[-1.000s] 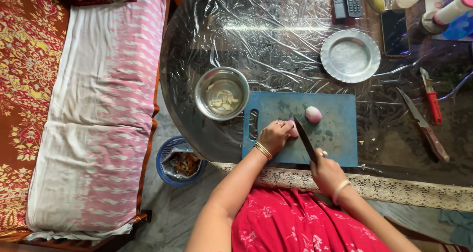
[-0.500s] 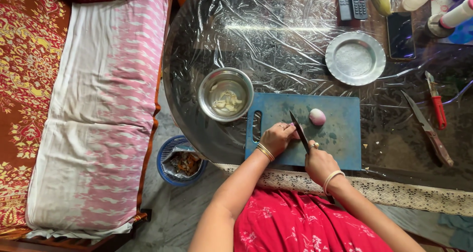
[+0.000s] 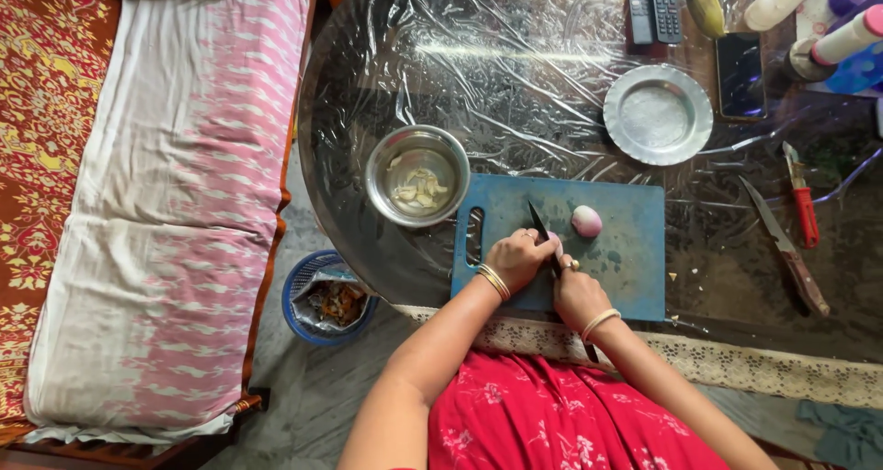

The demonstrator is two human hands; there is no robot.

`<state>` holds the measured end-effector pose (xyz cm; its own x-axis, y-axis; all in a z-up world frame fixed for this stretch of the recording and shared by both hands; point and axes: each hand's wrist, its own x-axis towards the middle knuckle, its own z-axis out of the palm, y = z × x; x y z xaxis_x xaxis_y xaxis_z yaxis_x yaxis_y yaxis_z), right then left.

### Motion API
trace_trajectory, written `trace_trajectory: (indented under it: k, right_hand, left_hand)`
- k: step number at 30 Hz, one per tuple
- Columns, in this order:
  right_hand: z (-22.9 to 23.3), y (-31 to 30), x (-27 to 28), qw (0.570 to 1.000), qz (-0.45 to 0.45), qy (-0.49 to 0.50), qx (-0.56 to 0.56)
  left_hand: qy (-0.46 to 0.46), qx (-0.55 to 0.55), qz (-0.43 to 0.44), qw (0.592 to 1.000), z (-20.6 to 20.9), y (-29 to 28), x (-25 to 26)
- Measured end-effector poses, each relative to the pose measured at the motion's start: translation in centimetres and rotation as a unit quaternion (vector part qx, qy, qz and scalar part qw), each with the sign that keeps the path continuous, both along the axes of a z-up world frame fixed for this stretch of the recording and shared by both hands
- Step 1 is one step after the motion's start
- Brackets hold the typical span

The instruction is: Peeling and chopping onions on a cutting board.

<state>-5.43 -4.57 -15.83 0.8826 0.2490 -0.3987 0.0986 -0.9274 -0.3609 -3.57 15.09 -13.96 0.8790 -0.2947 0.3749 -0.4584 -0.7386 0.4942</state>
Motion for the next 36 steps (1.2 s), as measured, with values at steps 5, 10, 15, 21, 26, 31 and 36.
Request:
trace_trajectory:
  k: [5, 10, 15, 21, 26, 31, 36]
  right_hand:
    - [-1.2, -6.0, -6.7, 0.999, 0.038, 0.016, 0.006]
    - [3.2, -7.4, -7.4, 0.998, 0.009, 0.06, 0.0]
    - [5.0, -2.9, -4.5, 0.999, -0.008, -0.034, 0.028]
    - [6.7, 0.5, -2.3, 1.0, 0.007, -0.005, -0.004]
    - [7.6, 1.3, -2.0, 1.0, 0.009, 0.016, -0.02]
    - [7.3, 2.2, -1.0, 0.999, 0.005, 0.027, -0.037]
    - [3.1, 2.4, 0.5, 0.999, -0.007, 0.034, -0.037]
  left_hand:
    - [-0.027, -0.014, 0.018, 0.999, -1.0, 0.3, 0.2]
    - [-0.005, -0.07, 0.027, 0.997, -0.5, 0.8, -0.3]
    - [-0.035, -0.077, 0.031, 0.996, -0.7, 1.0, -0.4]
    - [-0.029, -0.093, 0.029, 0.995, 0.0, 1.1, -0.3]
    - [-0.033, -0.095, 0.013, 0.995, 0.4, 1.6, -0.3]
    - [-0.026, -0.1, 0.019, 0.994, -0.1, 1.5, -0.2]
    - [-0.019, -0.099, 0.013, 0.995, -1.0, 1.4, -0.1]
